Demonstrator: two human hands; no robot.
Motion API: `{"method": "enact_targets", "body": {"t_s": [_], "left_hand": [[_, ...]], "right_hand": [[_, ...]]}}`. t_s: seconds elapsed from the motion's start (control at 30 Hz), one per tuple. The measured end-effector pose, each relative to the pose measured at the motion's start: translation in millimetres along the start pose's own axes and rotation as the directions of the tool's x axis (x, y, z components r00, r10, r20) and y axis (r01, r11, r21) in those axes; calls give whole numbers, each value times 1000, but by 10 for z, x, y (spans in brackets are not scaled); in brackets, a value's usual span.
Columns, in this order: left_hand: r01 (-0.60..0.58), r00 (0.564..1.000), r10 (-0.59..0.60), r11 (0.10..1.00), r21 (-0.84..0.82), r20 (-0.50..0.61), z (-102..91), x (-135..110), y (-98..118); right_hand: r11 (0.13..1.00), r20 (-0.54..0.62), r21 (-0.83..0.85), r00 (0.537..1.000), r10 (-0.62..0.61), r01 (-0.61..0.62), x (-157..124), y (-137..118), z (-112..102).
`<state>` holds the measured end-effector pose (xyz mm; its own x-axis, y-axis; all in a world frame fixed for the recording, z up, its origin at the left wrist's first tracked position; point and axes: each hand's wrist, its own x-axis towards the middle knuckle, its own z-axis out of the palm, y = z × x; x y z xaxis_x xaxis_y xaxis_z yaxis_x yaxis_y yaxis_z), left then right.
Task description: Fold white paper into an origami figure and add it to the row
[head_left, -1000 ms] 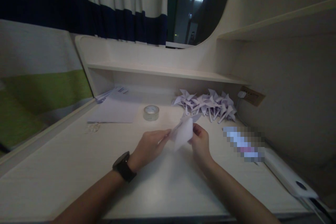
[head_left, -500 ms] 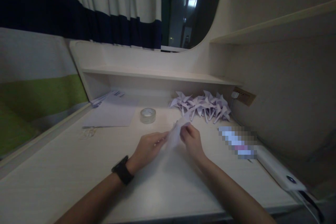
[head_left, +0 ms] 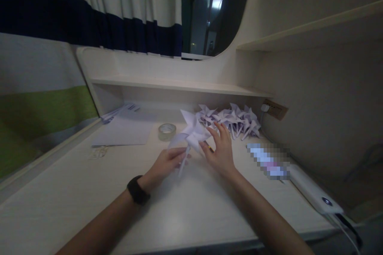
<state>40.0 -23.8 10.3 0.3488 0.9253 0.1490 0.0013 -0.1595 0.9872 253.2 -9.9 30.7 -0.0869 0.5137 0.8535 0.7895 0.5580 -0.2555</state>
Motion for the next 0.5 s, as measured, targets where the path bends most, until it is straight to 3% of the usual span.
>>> {"method": "enact_targets", "body": {"t_s": [0.33,0.5], "left_hand": [[8,1000,-9,980,-198,-5,-8,64,-153],[-16,999,24,973,-230,35,-25,78,-168]], "right_hand": [[989,18,-129,997,-68,70,-159,-225,57],[988,-19,-129,996,-90,86,-88,-70,46]]}}
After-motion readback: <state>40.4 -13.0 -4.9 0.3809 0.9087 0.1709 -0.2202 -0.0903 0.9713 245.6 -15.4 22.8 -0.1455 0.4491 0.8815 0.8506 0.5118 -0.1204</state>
